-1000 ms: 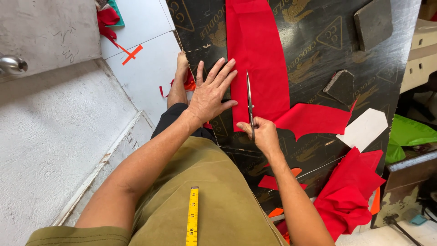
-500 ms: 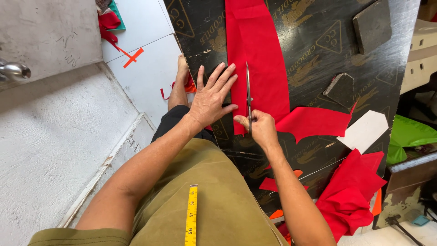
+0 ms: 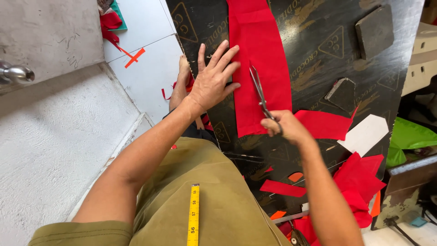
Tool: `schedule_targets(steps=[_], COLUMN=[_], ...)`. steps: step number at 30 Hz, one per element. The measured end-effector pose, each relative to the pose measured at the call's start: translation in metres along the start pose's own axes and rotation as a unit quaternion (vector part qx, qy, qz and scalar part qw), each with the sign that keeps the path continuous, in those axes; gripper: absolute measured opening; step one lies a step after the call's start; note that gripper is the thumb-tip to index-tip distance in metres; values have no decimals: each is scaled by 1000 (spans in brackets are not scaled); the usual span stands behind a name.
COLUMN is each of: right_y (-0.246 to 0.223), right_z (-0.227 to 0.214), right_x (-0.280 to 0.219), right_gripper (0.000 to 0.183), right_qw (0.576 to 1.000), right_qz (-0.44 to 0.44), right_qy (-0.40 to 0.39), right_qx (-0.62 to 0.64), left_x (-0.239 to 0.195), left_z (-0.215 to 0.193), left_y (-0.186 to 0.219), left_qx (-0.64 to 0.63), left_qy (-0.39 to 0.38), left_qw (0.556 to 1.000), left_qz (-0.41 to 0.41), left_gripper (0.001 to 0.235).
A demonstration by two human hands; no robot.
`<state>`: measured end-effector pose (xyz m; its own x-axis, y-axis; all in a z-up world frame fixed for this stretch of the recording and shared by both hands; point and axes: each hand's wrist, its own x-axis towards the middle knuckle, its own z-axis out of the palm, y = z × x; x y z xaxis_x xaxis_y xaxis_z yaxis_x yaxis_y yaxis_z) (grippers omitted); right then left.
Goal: Cutting red fabric into pattern pieces using scissors and aligning orange fabric strips on a cutting table.
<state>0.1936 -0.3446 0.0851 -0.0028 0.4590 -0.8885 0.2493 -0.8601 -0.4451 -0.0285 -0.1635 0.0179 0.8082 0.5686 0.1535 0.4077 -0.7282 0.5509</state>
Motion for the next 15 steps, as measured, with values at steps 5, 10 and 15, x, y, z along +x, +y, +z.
schedule_targets(steps=[5,10,15], right_y=[-29,-106,-138], right_z=[-66,-102,-121], right_x=[13,29,57], right_gripper=[33,49,77], right_qw=[994,954,819], right_qz=[8,51,-26], right_qy=[-59,-32,-48], right_qx=[-91,-295,-571], left_x=[14,23,26], left_z=[-13,-19,-18], left_y=[-4,-8,-9], left_qx=[-6,-11,5], left_qy=[-90,-127,-116], left_qw=[995,991,993], left_qz=[-33,-25,0], left_gripper=[100,113,123])
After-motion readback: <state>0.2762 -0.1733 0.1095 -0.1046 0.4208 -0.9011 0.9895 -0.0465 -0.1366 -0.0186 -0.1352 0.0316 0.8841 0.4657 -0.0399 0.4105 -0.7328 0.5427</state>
